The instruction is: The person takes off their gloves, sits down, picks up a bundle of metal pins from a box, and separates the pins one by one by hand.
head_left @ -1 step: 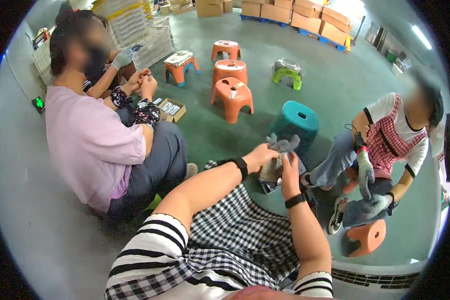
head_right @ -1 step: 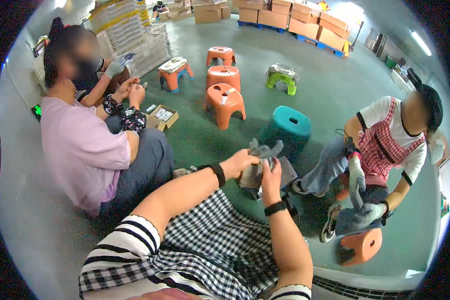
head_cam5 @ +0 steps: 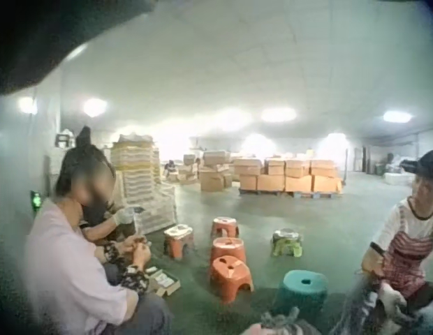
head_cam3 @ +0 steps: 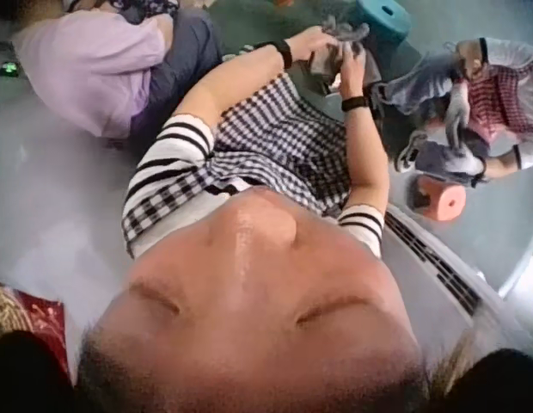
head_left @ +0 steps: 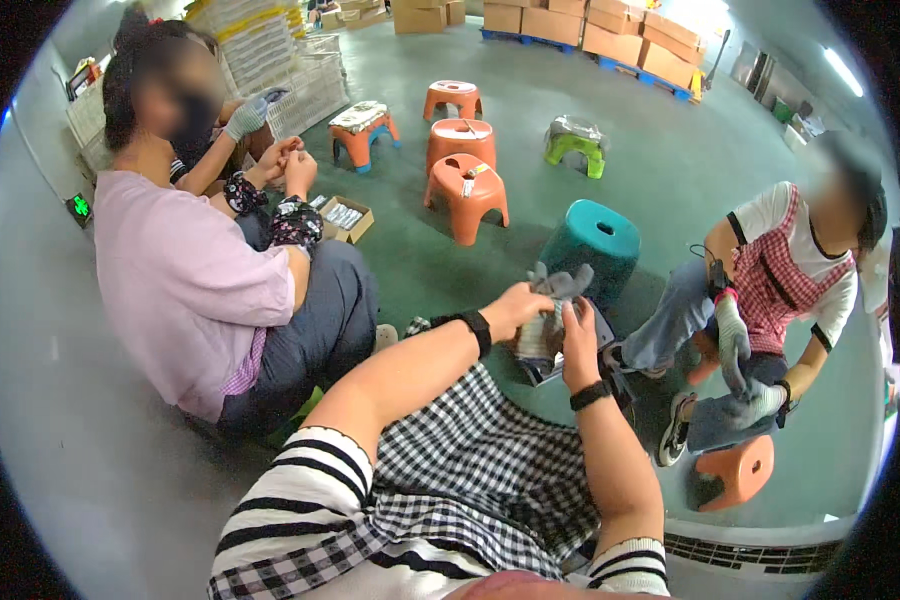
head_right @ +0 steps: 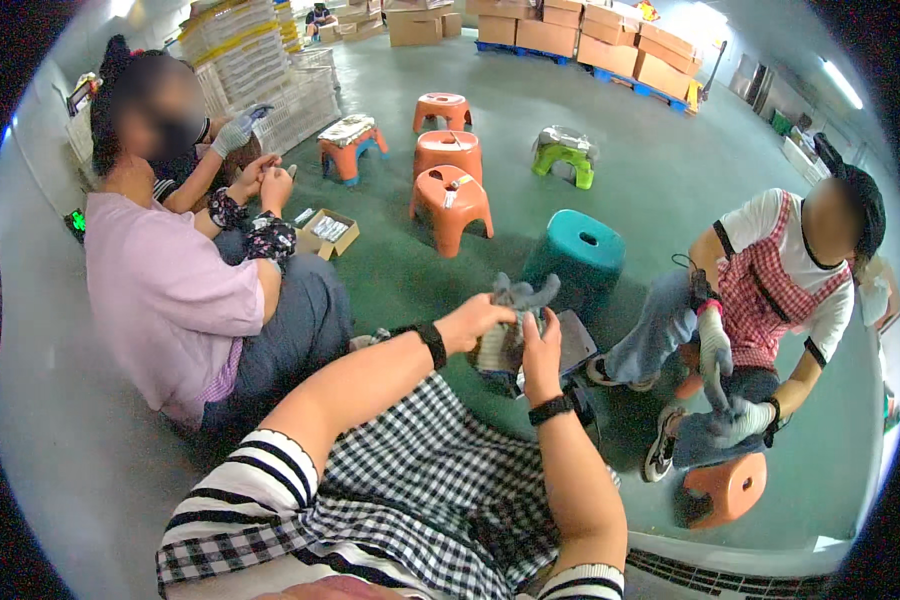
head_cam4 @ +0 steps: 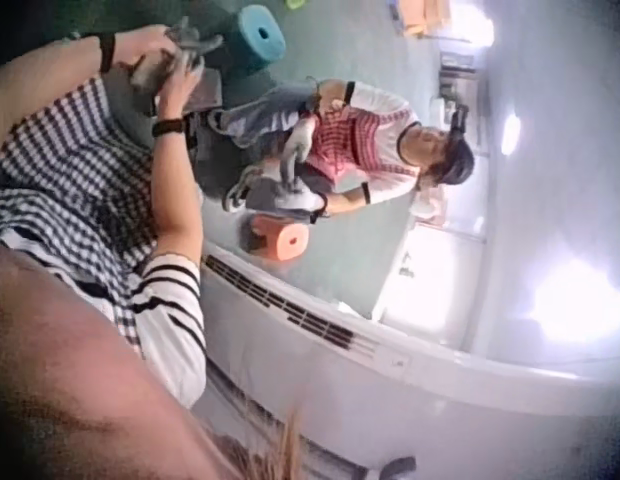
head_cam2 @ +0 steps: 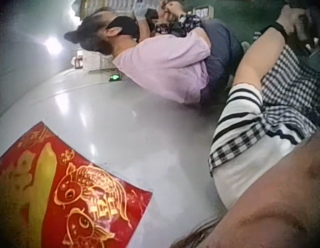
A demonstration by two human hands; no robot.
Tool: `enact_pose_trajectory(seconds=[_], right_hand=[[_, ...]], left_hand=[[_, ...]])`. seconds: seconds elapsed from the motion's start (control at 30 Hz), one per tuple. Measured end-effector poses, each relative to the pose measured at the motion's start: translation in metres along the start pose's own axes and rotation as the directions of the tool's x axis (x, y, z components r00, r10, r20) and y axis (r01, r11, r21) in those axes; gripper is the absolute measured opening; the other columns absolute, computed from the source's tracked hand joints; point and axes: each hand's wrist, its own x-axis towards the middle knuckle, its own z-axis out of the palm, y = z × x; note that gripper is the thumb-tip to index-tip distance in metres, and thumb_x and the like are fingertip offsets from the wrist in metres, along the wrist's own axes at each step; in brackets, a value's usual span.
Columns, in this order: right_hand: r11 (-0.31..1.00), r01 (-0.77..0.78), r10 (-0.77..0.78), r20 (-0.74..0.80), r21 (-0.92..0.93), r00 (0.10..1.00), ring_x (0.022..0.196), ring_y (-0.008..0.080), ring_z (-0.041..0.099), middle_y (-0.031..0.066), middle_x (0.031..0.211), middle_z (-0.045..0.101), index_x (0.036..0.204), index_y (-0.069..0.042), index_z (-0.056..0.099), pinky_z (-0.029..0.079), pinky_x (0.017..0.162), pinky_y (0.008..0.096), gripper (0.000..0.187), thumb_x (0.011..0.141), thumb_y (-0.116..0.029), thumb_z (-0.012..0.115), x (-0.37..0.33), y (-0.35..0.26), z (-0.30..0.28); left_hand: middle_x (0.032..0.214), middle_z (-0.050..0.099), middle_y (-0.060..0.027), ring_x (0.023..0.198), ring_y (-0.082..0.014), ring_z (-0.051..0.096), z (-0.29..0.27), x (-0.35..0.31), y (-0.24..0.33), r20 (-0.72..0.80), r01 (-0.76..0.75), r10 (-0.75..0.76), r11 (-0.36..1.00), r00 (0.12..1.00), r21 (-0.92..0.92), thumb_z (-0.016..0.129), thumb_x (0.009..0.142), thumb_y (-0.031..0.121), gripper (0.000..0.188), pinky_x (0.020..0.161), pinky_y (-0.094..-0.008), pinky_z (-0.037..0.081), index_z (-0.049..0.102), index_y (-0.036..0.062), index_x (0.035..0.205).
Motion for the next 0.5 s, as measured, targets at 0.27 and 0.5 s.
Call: enact_pose_trajectory(seconds=[0.27,0.5], right_hand=[[0.993,-0.086,0.080,0.077,0.075,0.994,0.117,0.0241,0.048,0.0182,0.129,0.049,0.131,0.002,0.038,0.037,0.096,0.0322,0.056,0.088,-0.029,0.058,-0.008,-0.014,0.017],[0.989,0.093,-0.104,-0.087,-0.114,0.991,0.111,0.0306,0.051,0.0209,0.121,0.052,0.126,0.003,0.044,0.039,0.094,0.0361,0.053,0.084,-0.024,0.063,0.000,-0.024,0.007]], left_hand=[[0.090,0.064,-0.0077,0.079,-0.0205,0.063,-0.001,-0.023,0.017,-0.027,0.021,-0.021,1.000,0.999,0.006,0.059,0.083,0.012,0.019,0.069,-0.0366,0.051,0.061,0.0019,0.098],[0.095,0.063,-0.0072,0.082,-0.0213,0.062,0.008,0.008,-0.002,0.039,-0.012,0.017,0.990,0.999,-0.138,0.055,0.086,0.011,0.020,0.072,-0.0379,0.051,0.058,0.0021,0.104]])
